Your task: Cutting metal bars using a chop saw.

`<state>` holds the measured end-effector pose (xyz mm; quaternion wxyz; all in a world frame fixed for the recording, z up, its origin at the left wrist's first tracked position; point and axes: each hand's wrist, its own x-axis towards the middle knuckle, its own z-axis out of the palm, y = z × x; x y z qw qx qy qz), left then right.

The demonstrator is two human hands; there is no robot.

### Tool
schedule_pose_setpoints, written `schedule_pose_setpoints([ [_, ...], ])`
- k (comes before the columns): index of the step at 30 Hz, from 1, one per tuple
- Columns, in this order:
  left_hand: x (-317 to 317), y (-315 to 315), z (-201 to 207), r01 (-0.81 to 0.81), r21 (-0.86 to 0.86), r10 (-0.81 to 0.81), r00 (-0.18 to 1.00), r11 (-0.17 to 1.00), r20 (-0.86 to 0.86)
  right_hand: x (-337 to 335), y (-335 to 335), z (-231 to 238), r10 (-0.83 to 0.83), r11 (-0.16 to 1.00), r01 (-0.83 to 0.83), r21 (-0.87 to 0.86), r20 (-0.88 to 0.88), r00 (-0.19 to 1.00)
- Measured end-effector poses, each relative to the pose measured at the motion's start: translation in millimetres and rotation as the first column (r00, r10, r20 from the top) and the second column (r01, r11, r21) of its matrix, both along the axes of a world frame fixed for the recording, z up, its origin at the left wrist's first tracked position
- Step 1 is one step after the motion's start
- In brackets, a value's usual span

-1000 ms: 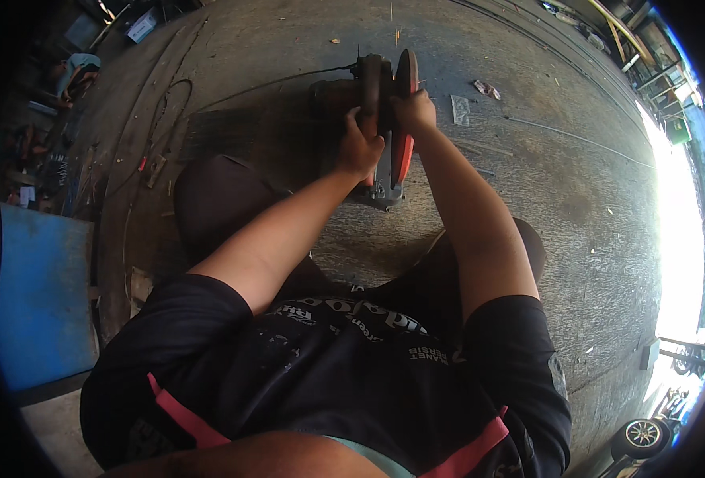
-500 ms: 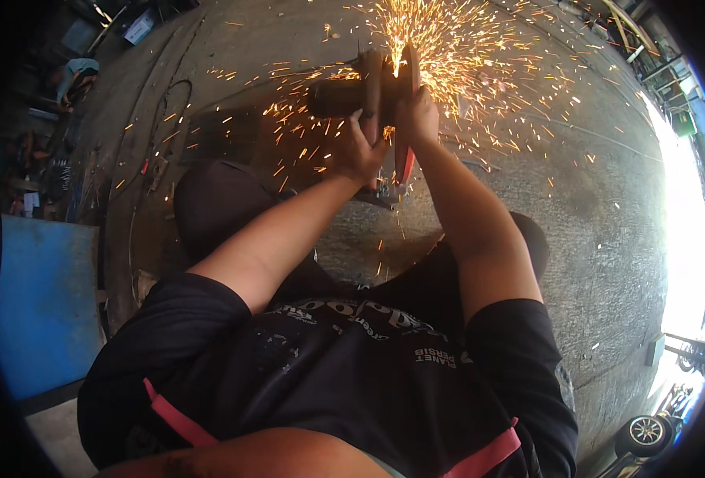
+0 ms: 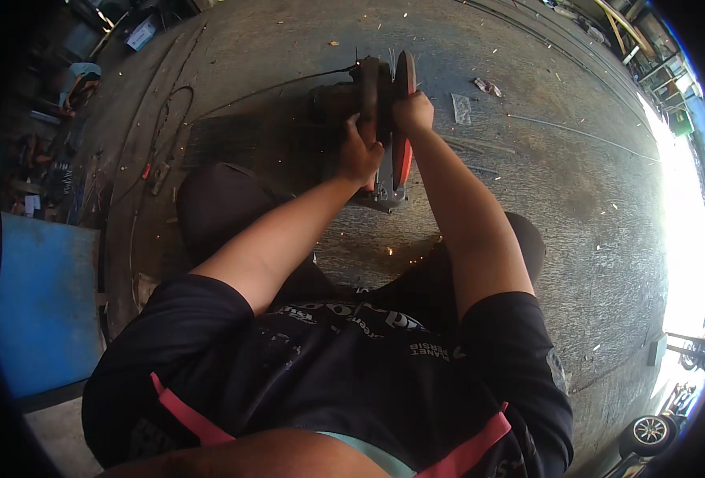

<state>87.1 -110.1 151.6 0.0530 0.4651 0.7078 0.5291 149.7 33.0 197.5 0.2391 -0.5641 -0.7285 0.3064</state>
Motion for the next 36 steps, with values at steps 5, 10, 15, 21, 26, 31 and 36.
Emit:
schedule_pose_setpoints([
  [5,9,0,1,0.056,-0.067,-0.048,0.993,0.996,0.112,8,7,-19,-0.005,0.997,0.012,0.082,-0.083,0.997],
  [10,3,-15,-5,0.04,-0.096,-0.026,0.989,0.995,0.142,-5,-2,-4,0.005,0.997,-0.005,0.078,-0.008,1.0],
  [15,-8,-2,-15,-0.098,0.019,0.1,0.978,0.995,-0.185,-5,4,-20,0.03,0.977,-0.021,0.214,-0.04,0.999],
  [21,5,-13,13,0.082,-0.182,-0.048,0.982,0.98,0.184,2,12,-8,-0.049,0.99,0.057,-0.127,0.068,0.996],
  [26,0,-8,2,0.055,-0.071,-0.049,0.996,0.996,0.077,-3,3,-6,-0.062,0.991,0.055,0.124,0.057,0.996],
  [31,0,-13,-12,0.066,-0.082,-0.058,0.993,0.994,0.102,0,-10,-18,-0.061,0.992,0.062,0.114,-0.008,0.998],
  [36,6,-10,1,0.088,-0.17,-0.059,0.984,0.981,0.171,5,1,-24,-0.062,0.993,0.071,0.096,-0.096,0.993],
])
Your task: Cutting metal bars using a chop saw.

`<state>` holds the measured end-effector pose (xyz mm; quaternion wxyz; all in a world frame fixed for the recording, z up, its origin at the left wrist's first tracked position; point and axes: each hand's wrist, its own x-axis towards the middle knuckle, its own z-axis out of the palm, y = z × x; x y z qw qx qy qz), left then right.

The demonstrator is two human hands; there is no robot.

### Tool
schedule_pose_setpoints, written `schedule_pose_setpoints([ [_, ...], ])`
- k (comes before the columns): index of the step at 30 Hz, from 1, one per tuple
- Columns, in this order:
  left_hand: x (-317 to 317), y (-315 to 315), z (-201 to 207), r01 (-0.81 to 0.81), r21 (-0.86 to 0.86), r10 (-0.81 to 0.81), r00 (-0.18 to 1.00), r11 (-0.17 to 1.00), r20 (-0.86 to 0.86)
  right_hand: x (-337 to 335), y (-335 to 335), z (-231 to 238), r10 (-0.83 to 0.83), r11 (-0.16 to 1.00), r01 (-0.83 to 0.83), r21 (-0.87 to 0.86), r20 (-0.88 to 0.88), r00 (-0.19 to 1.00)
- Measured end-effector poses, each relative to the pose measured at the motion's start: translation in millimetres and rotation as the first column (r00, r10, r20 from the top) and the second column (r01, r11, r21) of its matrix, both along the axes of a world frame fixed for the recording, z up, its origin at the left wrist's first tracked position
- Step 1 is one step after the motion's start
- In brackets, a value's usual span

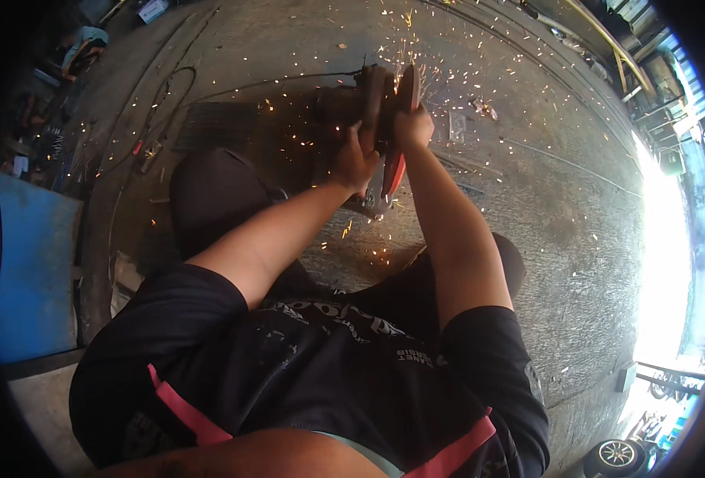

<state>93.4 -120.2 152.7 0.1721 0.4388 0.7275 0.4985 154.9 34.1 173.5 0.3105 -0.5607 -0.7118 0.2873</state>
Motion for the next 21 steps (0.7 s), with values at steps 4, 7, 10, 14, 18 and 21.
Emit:
schedule_pose_setpoints([
  [4,0,2,7,-0.032,-0.028,0.031,0.998,0.999,-0.057,-2,6,13,0.013,0.99,-0.002,-0.139,0.083,0.996],
  [7,-2,0,5,-0.023,0.014,0.022,0.999,1.0,0.029,-3,-3,20,0.003,0.98,0.012,-0.197,0.074,0.997],
  [10,-1,1,6,-0.017,0.022,0.017,1.0,1.0,0.015,0,-3,18,0.015,0.985,0.0,-0.172,0.083,0.996],
  [14,-1,0,6,-0.006,0.012,0.006,1.0,1.0,-0.001,0,5,6,0.052,0.992,-0.043,-0.117,0.081,0.995],
  [18,-2,-2,3,-0.009,0.018,0.009,1.0,1.0,-0.012,-1,0,8,0.053,0.995,-0.044,-0.085,0.106,0.993],
  [21,-2,-2,4,-0.003,0.048,0.004,1.0,0.999,-0.017,-1,-3,10,0.037,0.996,-0.03,-0.08,0.091,0.995],
])
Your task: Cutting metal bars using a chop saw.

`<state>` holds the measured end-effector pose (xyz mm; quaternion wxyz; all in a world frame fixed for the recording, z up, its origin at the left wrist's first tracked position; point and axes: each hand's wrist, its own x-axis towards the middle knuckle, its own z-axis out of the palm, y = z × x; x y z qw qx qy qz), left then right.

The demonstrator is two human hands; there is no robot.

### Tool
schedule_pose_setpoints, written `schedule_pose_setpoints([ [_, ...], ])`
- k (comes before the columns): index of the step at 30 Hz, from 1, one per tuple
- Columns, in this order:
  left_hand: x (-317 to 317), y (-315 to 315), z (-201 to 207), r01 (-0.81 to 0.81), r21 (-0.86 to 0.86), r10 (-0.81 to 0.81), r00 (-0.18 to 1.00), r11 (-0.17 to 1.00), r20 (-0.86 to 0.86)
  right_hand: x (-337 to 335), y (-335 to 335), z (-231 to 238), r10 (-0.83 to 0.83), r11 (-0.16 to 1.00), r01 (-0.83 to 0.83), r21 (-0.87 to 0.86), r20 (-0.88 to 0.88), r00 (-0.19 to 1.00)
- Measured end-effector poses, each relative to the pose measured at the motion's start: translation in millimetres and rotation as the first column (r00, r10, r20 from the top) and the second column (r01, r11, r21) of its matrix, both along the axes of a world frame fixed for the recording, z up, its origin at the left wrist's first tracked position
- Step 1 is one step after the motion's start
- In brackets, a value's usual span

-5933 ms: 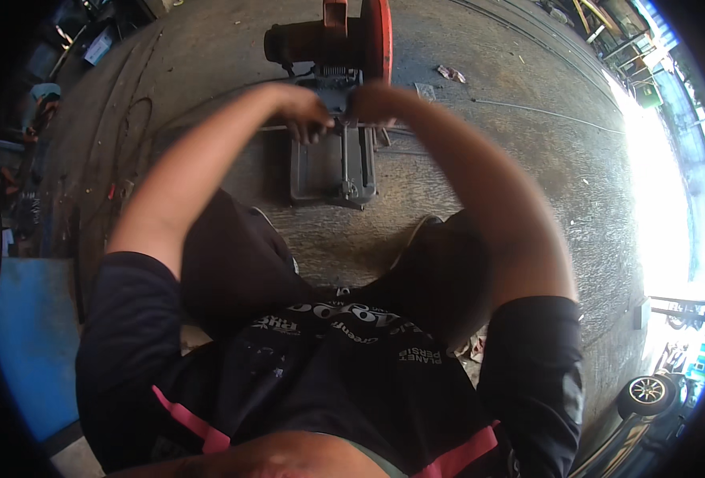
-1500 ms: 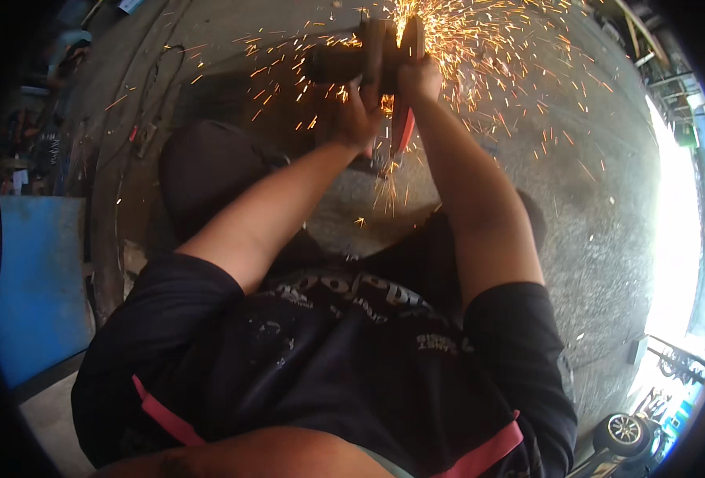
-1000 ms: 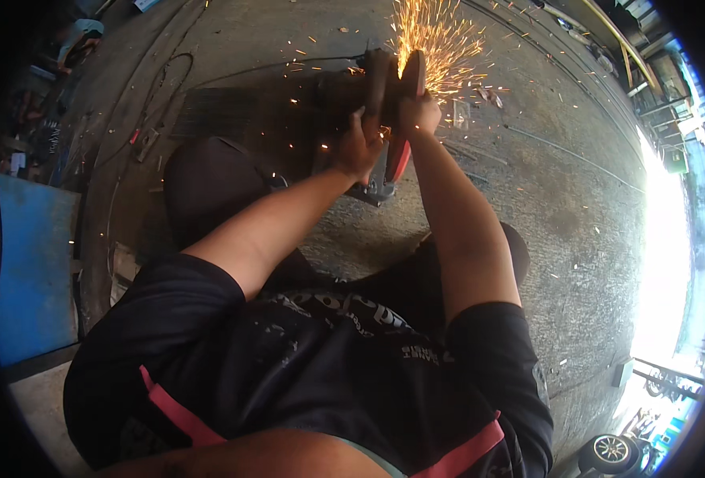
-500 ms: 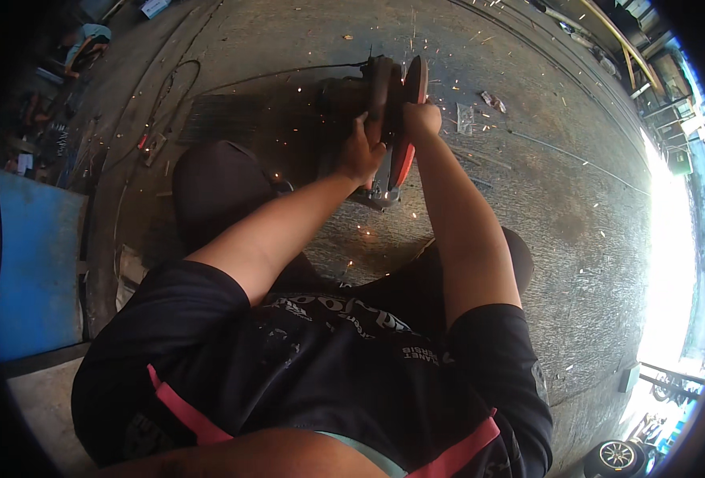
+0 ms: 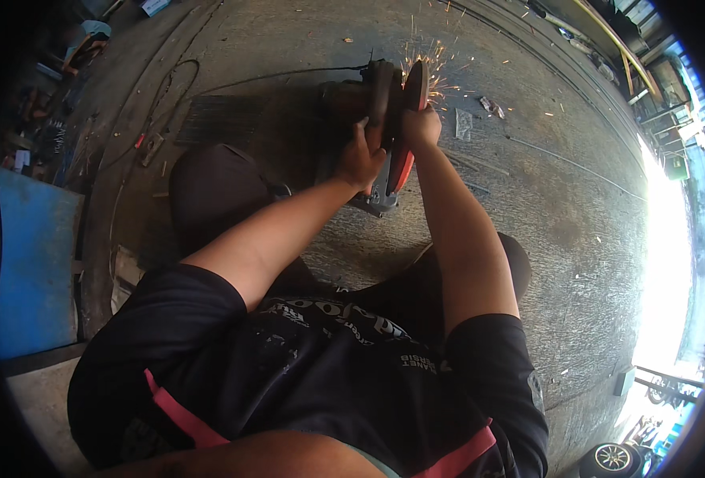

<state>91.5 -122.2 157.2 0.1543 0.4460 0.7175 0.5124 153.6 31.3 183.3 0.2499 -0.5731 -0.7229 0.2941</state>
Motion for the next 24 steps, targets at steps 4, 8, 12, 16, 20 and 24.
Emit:
schedule_pose_setpoints([
  [4,0,1,2,0.01,-0.007,-0.009,1.0,1.0,0.028,1,1,1,-0.002,1.0,0.002,0.015,-0.026,1.0],
  [8,1,0,6,0.015,-0.052,-0.012,0.999,0.999,0.039,1,-2,5,-0.01,1.0,0.011,0.012,-0.014,1.0],
  [12,-1,0,2,0.002,-0.033,0.0,0.999,0.999,0.047,1,-4,5,0.024,0.999,-0.02,0.042,-0.096,0.995],
  [16,-2,1,-3,0.0,-0.041,0.001,1.0,0.999,0.021,1,-3,2,0.017,0.998,-0.015,0.068,-0.014,1.0],
  [20,-3,2,-7,-0.018,0.006,0.019,0.998,1.0,-0.063,0,-4,2,0.004,0.997,-0.004,0.073,0.003,1.0],
  [24,-3,3,-9,-0.032,0.049,0.037,0.994,0.998,-0.105,1,-4,2,0.041,0.996,-0.039,0.085,-0.021,0.999],
])
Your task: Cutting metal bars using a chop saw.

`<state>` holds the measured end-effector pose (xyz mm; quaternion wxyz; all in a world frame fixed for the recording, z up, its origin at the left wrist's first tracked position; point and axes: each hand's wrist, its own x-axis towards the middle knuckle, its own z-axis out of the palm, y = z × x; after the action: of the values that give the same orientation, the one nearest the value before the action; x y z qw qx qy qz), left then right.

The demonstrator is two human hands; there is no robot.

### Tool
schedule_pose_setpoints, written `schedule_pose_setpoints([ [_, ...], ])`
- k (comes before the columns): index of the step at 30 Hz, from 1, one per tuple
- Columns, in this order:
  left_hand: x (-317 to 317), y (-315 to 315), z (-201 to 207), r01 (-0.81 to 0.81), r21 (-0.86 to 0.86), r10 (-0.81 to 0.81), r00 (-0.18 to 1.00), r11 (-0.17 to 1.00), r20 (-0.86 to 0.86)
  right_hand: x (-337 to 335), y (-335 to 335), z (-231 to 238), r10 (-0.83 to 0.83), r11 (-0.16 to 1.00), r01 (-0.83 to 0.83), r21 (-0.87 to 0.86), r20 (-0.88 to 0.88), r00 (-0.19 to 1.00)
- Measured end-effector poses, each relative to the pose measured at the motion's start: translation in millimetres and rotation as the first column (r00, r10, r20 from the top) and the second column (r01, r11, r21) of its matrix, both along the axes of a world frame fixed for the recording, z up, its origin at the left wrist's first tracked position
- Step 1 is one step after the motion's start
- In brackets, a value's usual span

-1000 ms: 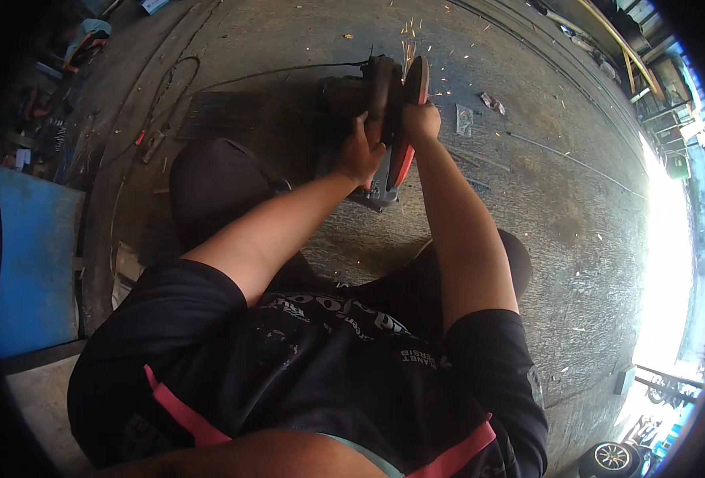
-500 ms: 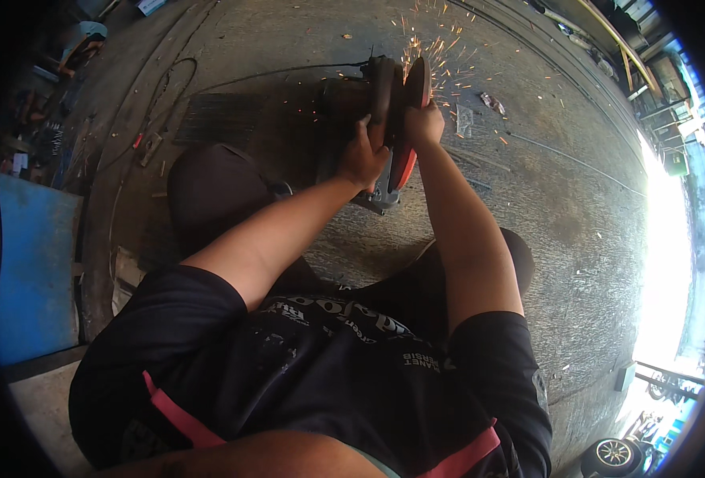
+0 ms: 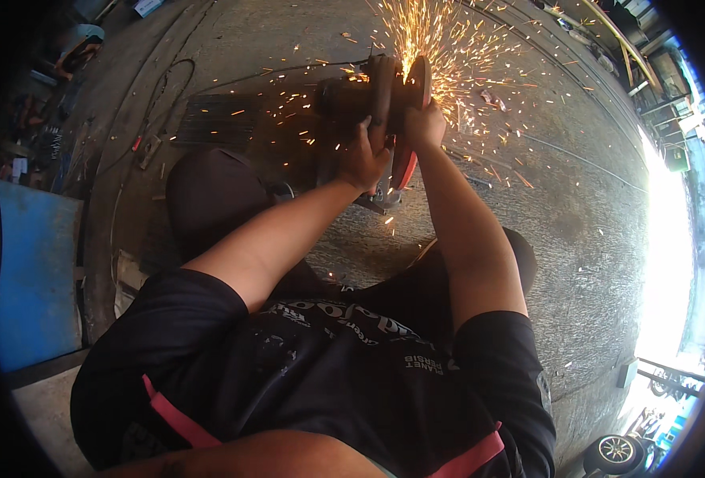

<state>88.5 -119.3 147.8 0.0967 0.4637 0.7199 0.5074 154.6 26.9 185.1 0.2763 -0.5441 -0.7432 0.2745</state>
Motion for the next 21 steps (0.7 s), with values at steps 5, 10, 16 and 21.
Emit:
schedule_pose_setpoints([
  [5,1,-1,5,0.031,-0.087,-0.022,0.993,0.996,0.112,1,-1,2,-0.022,0.999,0.022,-0.044,-0.006,1.0],
  [10,2,0,3,0.027,-0.035,-0.024,0.996,0.999,0.085,1,0,-3,-0.021,1.0,0.02,-0.024,-0.05,0.999],
  [16,-6,2,-8,-0.007,0.036,0.008,1.0,0.999,-0.03,-3,0,-5,0.021,1.0,-0.022,-0.012,-0.078,0.997],
  [21,3,-1,5,0.029,-0.128,-0.015,0.995,0.991,0.103,4,2,-7,-0.052,0.999,0.052,0.007,-0.037,0.998],
])
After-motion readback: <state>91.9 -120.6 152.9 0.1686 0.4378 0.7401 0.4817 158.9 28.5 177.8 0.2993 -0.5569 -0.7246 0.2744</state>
